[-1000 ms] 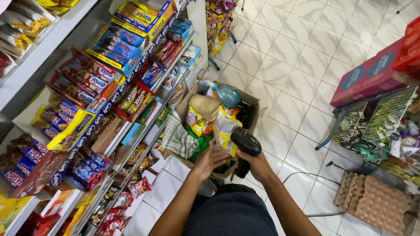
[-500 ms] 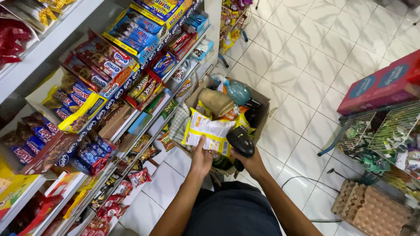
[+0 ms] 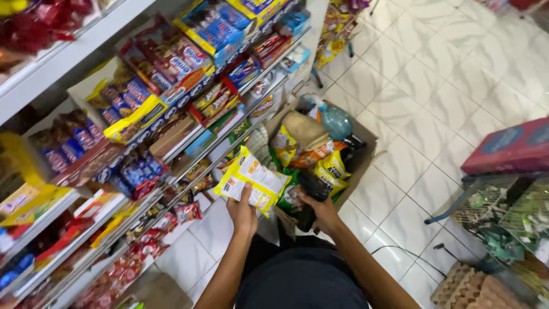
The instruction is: The person scans barcodes on various snack bags using a handheld scanner, moving between a cardboard box on the floor and items on the store shelves.
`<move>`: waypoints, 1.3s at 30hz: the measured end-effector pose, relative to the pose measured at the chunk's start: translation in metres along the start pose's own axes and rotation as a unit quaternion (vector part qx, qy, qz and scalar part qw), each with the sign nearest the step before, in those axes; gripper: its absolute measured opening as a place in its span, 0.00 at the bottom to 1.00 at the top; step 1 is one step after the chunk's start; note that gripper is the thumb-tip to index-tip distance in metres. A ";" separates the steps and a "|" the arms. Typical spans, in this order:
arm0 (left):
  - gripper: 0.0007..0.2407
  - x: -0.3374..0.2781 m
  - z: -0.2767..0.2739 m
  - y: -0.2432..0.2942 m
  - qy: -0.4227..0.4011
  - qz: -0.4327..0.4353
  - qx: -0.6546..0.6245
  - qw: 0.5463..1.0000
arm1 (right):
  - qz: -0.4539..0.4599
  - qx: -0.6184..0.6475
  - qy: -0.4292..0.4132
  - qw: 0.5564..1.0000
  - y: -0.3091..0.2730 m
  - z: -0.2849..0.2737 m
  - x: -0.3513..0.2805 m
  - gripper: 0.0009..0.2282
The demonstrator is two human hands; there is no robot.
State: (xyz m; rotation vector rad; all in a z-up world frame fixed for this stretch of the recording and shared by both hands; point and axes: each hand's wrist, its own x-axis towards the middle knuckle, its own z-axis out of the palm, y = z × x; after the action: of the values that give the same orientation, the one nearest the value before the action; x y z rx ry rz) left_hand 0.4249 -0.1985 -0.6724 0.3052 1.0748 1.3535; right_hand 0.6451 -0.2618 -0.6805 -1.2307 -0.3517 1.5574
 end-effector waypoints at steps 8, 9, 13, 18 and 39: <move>0.19 -0.013 -0.081 0.032 0.116 -0.048 -0.045 0.991 | 0.003 -0.102 -0.033 0.994 0.020 0.037 0.096 0.13; 0.19 -0.014 -0.086 0.034 0.121 -0.058 -0.050 0.990 | 0.010 -0.114 -0.043 0.993 0.024 0.048 0.105 0.13; 0.20 -0.025 -0.101 0.042 0.125 -0.077 -0.044 0.988 | 0.052 -0.136 -0.122 0.982 0.050 0.086 0.140 0.14; 0.19 -0.024 -0.103 0.043 0.062 -0.077 -0.014 0.995 | 0.051 -0.176 -0.158 0.970 0.070 0.100 0.173 0.15; 0.21 0.007 0.026 0.014 -0.124 -0.068 0.142 0.980 | -0.293 -0.323 0.007 0.900 -0.131 -0.039 -0.063 0.10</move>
State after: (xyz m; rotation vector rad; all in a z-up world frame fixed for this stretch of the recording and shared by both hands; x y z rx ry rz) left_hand 0.4351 -0.1781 -0.6518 0.5850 1.0559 1.0096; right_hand 0.7421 -0.2787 -0.5668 -1.4431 -1.1857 0.9170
